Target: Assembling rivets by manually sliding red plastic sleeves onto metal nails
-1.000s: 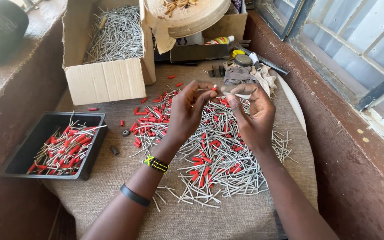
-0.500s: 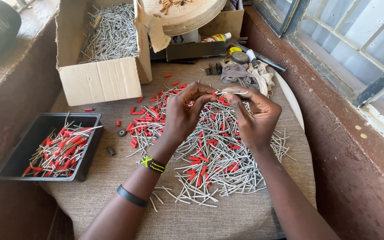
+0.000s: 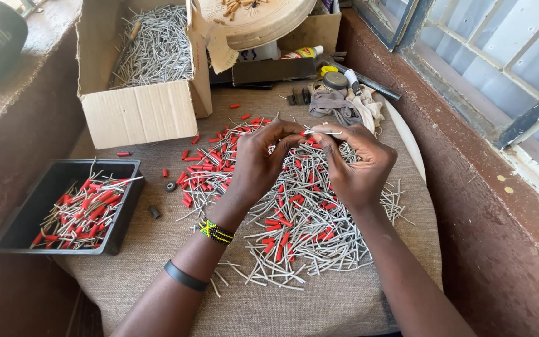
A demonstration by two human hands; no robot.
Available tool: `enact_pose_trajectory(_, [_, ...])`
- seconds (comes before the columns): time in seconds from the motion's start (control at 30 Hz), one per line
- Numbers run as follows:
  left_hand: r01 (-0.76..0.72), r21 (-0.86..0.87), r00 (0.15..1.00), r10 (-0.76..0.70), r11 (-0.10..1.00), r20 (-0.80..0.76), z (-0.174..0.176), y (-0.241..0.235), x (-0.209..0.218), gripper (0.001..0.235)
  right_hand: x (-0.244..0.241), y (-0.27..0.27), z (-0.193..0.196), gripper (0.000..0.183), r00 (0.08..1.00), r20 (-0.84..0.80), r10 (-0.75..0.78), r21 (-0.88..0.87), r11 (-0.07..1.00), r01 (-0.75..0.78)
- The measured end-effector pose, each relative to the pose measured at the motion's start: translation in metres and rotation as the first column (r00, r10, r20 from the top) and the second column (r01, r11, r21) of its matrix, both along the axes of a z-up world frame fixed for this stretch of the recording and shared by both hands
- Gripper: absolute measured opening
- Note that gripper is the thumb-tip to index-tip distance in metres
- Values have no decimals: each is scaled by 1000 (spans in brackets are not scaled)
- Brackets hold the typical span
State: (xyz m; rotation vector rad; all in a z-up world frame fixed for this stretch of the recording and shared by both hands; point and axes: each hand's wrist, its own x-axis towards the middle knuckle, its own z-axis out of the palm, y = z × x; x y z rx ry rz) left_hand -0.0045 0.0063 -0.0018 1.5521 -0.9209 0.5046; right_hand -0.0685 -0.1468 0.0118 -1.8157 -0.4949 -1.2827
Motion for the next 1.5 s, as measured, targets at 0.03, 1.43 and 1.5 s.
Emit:
enact_pose_trajectory(0.03, [0, -1, 1000, 0, 1000, -1, 0, 1, 1, 8, 0, 0, -1, 8, 1000, -1, 0, -1, 1000, 0])
enact_pose_trajectory(1.43, [51, 179, 995, -34, 982, -92, -8, 9, 19, 9, 6, -4, 2, 12, 916, -335, 220, 264, 955, -133])
enact_pose_trajectory(1.5, [40, 191, 999, -33, 981, -38, -6, 10, 19, 8, 10, -4, -5, 8, 931, -319, 180, 249, 963, -101])
